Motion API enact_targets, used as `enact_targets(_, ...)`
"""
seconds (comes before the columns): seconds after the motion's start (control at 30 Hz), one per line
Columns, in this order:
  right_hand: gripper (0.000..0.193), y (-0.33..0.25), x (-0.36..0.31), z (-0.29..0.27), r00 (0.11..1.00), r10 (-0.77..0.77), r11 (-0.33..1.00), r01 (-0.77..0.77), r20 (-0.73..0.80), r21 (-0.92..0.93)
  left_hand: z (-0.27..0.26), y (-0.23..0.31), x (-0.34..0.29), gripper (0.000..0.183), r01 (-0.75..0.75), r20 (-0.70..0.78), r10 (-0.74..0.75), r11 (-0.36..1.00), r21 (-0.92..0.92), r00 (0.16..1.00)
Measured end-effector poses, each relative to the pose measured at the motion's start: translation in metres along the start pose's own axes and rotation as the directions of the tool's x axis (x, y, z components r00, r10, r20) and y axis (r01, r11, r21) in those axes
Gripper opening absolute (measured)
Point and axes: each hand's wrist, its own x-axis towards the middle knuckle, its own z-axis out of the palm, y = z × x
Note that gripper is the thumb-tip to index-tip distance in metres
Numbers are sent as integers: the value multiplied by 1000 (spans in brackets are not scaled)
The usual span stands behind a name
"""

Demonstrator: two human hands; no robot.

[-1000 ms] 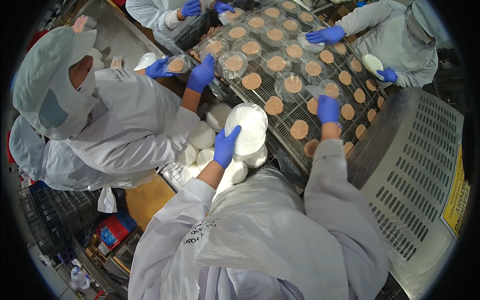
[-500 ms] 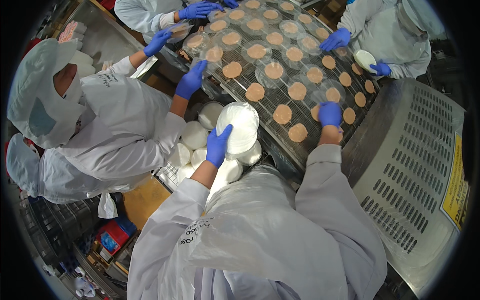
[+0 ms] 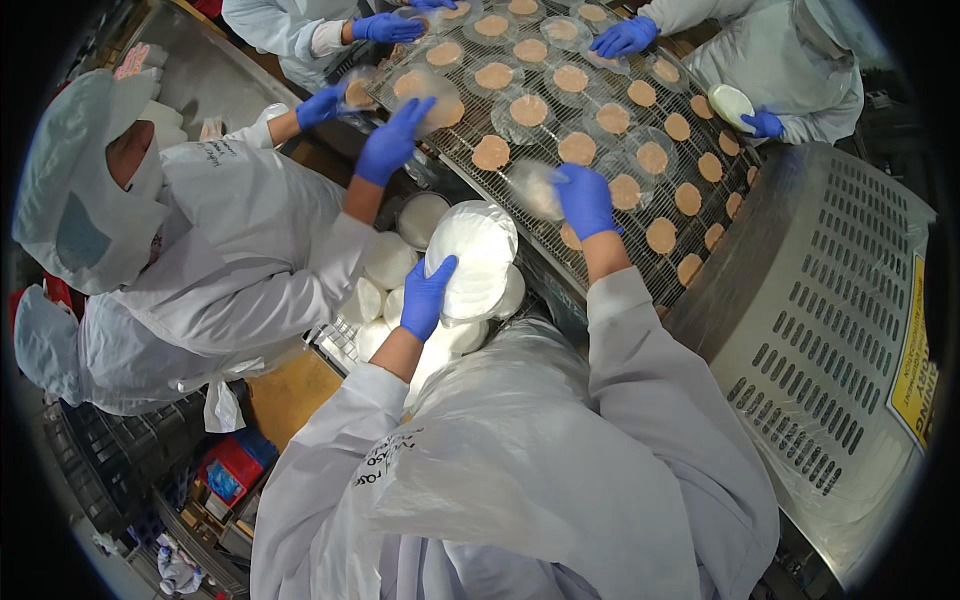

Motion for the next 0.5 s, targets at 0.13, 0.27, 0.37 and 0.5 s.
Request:
enact_targets(0.13,37,54,-17,35,868,-494,739,395,-40,-546,-3,-6,-12,44,26,10,-26,1000,-2,1000)
enact_targets(0.27,42,11,-82,0,967,-171,804,247,188,-540,-6,-8,-31,41,7,-61,-10,999,-49,998)
enact_targets(0.37,35,19,-126,-1,974,-181,925,215,134,-312,7,-8,-39,40,0,-22,0,1000,0,1000)
enact_targets(0.5,33,-35,-138,9,981,12,1000,-16,192,15,26,-24,-46,39,-50,31,49,998,40,998)
